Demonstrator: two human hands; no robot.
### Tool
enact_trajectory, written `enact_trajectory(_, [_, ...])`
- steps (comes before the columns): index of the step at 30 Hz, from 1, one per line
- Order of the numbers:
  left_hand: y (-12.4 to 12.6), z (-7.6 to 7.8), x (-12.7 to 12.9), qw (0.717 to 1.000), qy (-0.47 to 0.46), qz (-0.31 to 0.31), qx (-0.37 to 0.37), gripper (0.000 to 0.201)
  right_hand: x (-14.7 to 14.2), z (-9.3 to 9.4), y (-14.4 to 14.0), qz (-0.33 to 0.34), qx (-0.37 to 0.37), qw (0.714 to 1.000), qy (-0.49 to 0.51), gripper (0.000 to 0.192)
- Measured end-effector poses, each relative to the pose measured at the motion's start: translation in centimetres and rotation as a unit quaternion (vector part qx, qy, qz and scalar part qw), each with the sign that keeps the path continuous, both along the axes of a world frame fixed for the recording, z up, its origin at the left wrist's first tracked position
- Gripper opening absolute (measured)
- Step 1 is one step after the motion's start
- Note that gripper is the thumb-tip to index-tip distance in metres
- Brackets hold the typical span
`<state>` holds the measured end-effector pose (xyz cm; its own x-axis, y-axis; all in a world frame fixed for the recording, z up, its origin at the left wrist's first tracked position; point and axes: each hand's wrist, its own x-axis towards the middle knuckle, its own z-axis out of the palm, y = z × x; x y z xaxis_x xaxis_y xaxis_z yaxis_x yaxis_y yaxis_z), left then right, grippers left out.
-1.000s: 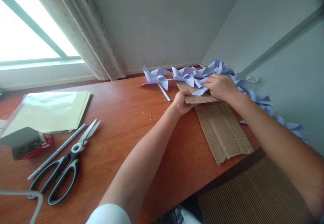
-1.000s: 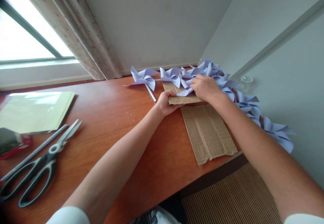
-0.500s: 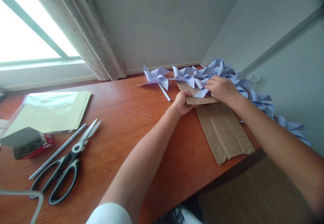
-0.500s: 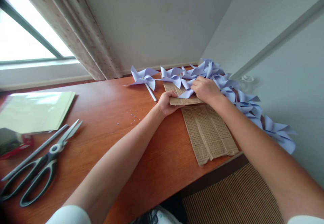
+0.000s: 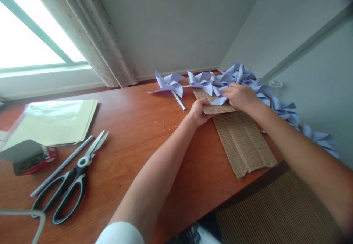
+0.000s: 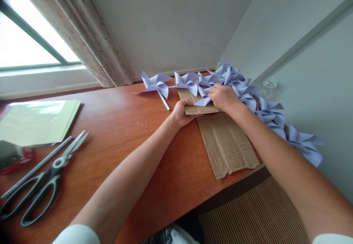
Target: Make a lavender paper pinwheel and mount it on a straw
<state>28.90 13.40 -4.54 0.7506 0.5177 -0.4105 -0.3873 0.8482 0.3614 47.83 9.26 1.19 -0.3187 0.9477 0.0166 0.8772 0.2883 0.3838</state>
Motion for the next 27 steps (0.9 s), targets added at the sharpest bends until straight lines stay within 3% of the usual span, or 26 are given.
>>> enact_trajectory(8, [0.1, -0.1, -0.1, 1.000, 0.005, -0.001, 0.011, 0.019, 0.0, -0.4, 0.4, 0.009, -0.014, 1.000, -0.005, 0.026])
enact_trajectory(15, [0.3, -0.4, 0.0, 1.000, 0.001, -0.008, 0.023, 0.019, 0.0, 0.8, 0.5, 0.028, -0.041, 0.999, -0.012, 0.022])
enact_trajectory(20, [0.4, -0.5, 0.0, 1.000, -0.002, -0.011, 0.028, 0.019, -0.6, 1.1, 0.2, 0.006, -0.055, 0.998, -0.011, 0.026])
enact_trajectory(27, [0.2, -0.5, -0.1, 1.000, 0.005, -0.006, 0.030, 0.018, 0.9, 1.2, -1.4, -0.019, 0.011, 0.991, 0.132, 0.045])
